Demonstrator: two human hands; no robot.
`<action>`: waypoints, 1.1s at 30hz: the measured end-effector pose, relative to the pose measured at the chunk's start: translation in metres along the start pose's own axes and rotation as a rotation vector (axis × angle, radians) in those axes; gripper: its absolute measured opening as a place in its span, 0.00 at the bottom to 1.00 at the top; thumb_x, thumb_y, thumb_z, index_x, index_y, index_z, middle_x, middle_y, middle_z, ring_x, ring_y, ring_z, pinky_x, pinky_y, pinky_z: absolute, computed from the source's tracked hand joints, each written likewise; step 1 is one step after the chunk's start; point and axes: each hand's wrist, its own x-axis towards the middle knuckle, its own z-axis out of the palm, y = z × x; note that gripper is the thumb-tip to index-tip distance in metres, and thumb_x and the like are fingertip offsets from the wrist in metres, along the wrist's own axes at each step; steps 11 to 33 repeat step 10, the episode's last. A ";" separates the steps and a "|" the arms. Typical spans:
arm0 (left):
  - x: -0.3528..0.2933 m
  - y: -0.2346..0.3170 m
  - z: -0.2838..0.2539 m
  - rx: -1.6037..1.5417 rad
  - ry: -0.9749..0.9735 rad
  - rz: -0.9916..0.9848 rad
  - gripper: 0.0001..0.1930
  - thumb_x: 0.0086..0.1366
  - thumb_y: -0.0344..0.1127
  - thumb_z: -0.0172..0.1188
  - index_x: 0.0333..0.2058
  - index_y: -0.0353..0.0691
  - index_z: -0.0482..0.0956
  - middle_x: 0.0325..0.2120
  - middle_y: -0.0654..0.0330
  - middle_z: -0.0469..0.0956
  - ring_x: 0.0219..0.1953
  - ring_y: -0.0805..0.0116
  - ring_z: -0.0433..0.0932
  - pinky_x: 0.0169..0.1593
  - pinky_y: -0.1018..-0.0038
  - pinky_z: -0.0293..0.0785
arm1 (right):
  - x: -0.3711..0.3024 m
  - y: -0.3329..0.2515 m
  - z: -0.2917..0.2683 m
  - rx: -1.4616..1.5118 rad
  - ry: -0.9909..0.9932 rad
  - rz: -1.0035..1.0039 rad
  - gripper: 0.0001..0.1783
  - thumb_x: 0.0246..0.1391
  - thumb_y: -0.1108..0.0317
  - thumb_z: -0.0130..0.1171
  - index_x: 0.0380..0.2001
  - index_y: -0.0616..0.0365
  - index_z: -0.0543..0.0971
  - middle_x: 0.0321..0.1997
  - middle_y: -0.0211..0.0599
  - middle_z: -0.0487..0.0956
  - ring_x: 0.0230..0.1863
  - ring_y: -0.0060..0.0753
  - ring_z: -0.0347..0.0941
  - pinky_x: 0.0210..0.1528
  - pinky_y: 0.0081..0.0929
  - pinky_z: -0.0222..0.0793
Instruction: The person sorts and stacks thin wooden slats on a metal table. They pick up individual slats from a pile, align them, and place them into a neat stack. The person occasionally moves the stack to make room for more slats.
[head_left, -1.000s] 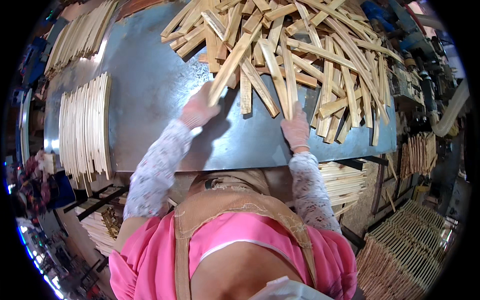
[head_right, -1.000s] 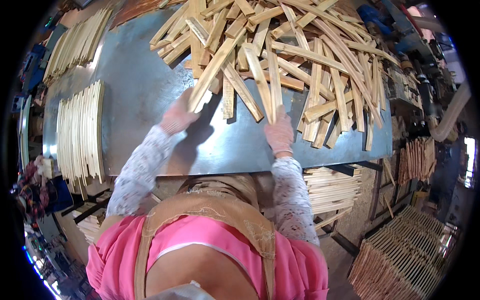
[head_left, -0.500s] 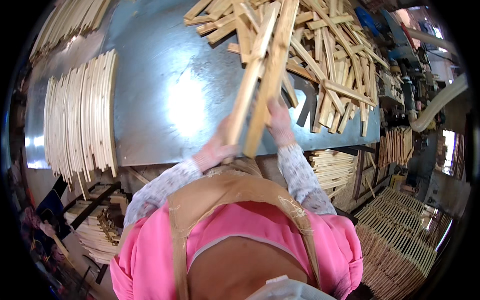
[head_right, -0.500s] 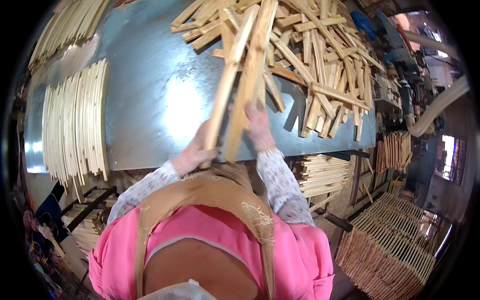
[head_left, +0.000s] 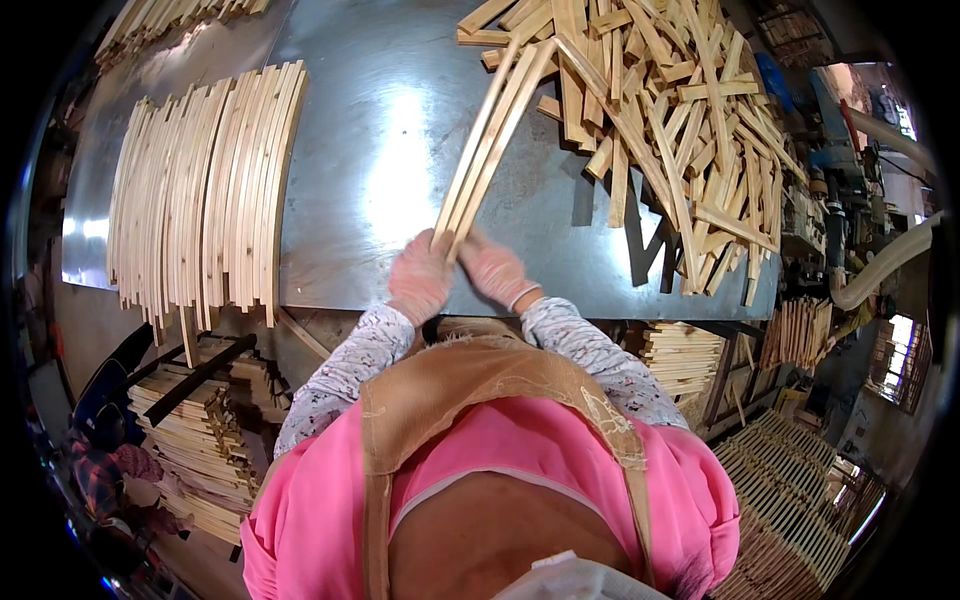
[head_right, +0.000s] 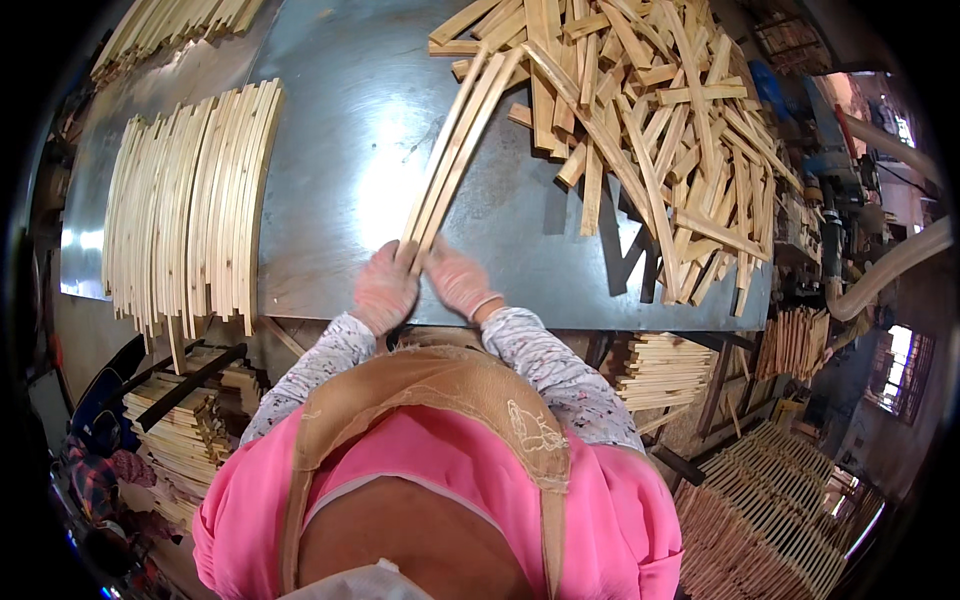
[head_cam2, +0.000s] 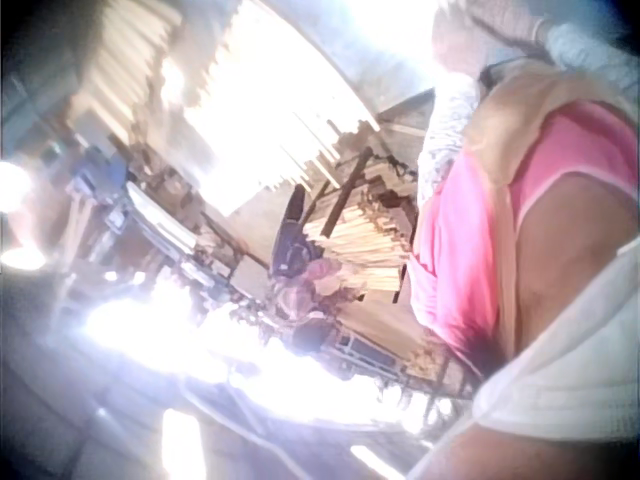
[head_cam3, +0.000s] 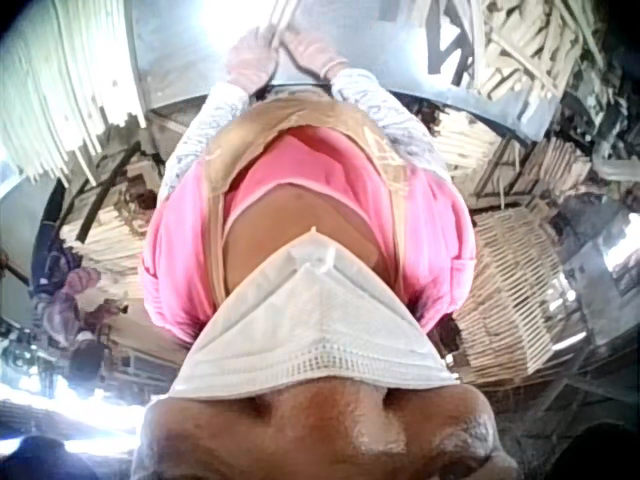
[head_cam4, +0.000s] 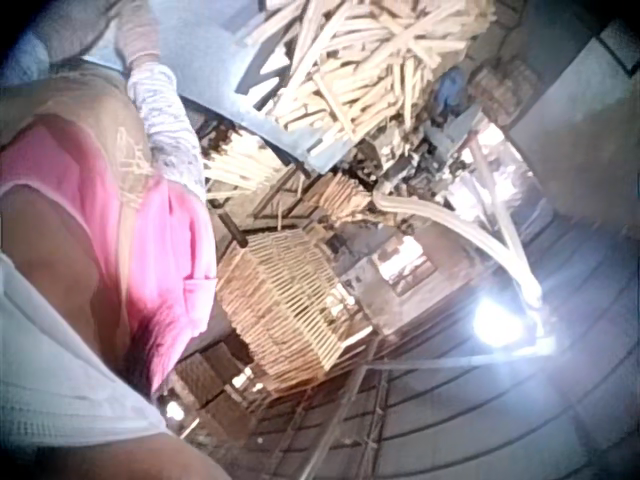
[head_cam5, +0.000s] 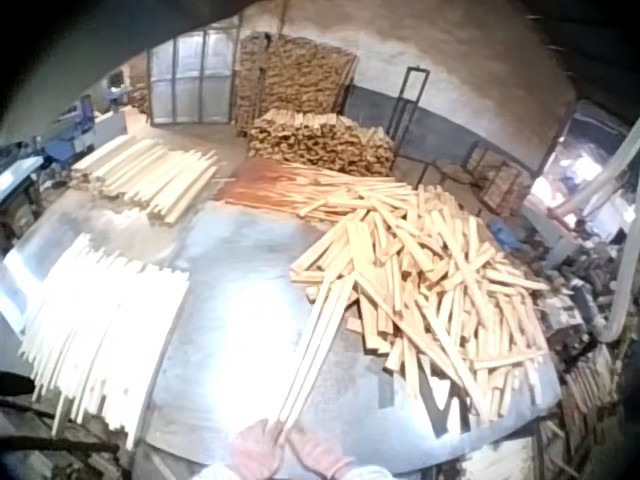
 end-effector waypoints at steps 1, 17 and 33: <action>-0.011 -0.010 0.020 -0.088 0.094 0.038 0.32 0.68 0.40 0.62 0.69 0.41 0.71 0.53 0.46 0.78 0.54 0.42 0.80 0.56 0.51 0.79 | 0.006 -0.012 0.004 0.029 -0.083 0.013 0.22 0.69 0.62 0.54 0.65 0.45 0.74 0.72 0.69 0.67 0.46 0.65 0.86 0.50 0.52 0.84; 0.027 -0.029 0.023 -0.076 0.110 -0.290 0.48 0.65 0.36 0.66 0.80 0.44 0.51 0.61 0.48 0.79 0.61 0.41 0.78 0.65 0.55 0.77 | 0.032 0.031 -0.073 0.202 -0.178 0.231 0.38 0.69 0.45 0.55 0.74 0.54 0.65 0.53 0.67 0.84 0.53 0.63 0.83 0.56 0.50 0.77; 0.027 -0.029 0.023 -0.076 0.110 -0.290 0.48 0.65 0.36 0.66 0.80 0.44 0.51 0.61 0.48 0.79 0.61 0.41 0.78 0.65 0.55 0.77 | 0.032 0.031 -0.073 0.202 -0.178 0.231 0.38 0.69 0.45 0.55 0.74 0.54 0.65 0.53 0.67 0.84 0.53 0.63 0.83 0.56 0.50 0.77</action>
